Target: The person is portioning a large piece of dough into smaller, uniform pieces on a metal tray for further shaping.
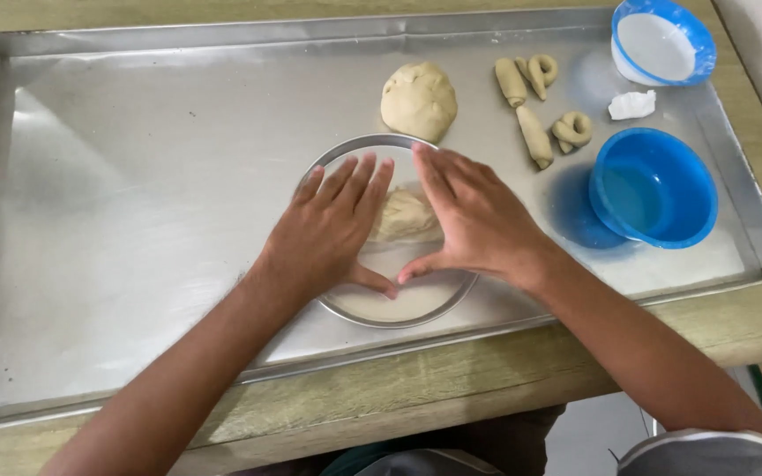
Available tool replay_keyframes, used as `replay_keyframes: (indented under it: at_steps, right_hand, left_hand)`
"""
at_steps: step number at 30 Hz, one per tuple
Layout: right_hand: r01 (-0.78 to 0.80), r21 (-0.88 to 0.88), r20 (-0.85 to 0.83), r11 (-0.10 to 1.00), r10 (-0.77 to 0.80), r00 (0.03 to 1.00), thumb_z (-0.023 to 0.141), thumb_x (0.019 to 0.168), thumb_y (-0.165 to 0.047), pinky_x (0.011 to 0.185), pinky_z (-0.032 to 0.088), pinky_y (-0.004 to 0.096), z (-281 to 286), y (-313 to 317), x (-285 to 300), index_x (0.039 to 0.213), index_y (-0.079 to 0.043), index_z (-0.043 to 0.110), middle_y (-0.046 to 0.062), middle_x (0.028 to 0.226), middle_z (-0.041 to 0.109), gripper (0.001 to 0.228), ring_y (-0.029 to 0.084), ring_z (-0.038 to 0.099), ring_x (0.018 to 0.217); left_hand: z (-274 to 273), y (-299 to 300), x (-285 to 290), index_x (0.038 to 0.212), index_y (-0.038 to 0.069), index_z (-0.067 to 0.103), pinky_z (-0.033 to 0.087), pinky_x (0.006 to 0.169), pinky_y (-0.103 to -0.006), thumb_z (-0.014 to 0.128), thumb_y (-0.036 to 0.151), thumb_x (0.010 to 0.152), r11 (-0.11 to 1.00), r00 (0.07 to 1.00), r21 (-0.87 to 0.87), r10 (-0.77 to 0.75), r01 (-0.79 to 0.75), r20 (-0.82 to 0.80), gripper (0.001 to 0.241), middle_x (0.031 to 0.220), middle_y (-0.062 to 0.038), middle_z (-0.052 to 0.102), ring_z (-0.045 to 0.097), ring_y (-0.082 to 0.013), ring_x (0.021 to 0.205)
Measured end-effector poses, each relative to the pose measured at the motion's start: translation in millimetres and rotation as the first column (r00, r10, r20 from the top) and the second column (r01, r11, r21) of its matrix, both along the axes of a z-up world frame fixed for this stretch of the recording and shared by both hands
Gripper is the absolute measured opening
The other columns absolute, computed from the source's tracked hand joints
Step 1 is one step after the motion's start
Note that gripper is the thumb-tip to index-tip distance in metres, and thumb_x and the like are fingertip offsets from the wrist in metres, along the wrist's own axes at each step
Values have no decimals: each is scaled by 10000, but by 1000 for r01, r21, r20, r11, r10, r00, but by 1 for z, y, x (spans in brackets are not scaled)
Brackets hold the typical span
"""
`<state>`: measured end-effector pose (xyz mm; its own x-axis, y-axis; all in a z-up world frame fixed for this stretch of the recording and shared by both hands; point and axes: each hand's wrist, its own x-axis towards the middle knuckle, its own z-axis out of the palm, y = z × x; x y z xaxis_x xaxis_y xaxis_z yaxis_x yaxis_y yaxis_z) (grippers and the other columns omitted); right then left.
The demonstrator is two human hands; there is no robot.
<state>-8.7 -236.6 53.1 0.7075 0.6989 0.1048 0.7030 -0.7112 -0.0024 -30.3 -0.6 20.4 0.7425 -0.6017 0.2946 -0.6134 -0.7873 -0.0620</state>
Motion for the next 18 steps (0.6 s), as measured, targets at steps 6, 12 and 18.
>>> replay_keyframes:
  at_steps: [6,12,18]
  right_hand:
    - [-2,-57,-199,998,-9,980,570,682,-996,1192,257,591,-3,19,-26,1545,102,249,350,1607,258,1433,471,242,1510]
    - [-7,167,-147,986,31,989,631,742,-862,1138,353,619,9,-2,-8,1501,98,367,371,1543,359,1251,501,354,1448]
    - [-27,142,-253,989,62,965,667,739,-853,1156,340,613,-25,14,-2,1543,69,270,333,1552,337,1286,492,324,1465]
  left_hand:
    - [-15,-25,-26,1630,-1,218,170,1254,-490,546,831,786,1000,998,19,17,-16,-56,1230,1686,-217,238,210,-344,1570]
    - [11,-14,3,1567,104,403,588,879,-493,695,660,818,990,984,-132,-62,40,-168,977,1189,-160,688,695,-339,1107]
    - [-14,-22,20,1581,34,303,394,1145,-559,511,823,833,983,917,-162,11,-82,-398,1107,1513,-243,453,430,-413,1442]
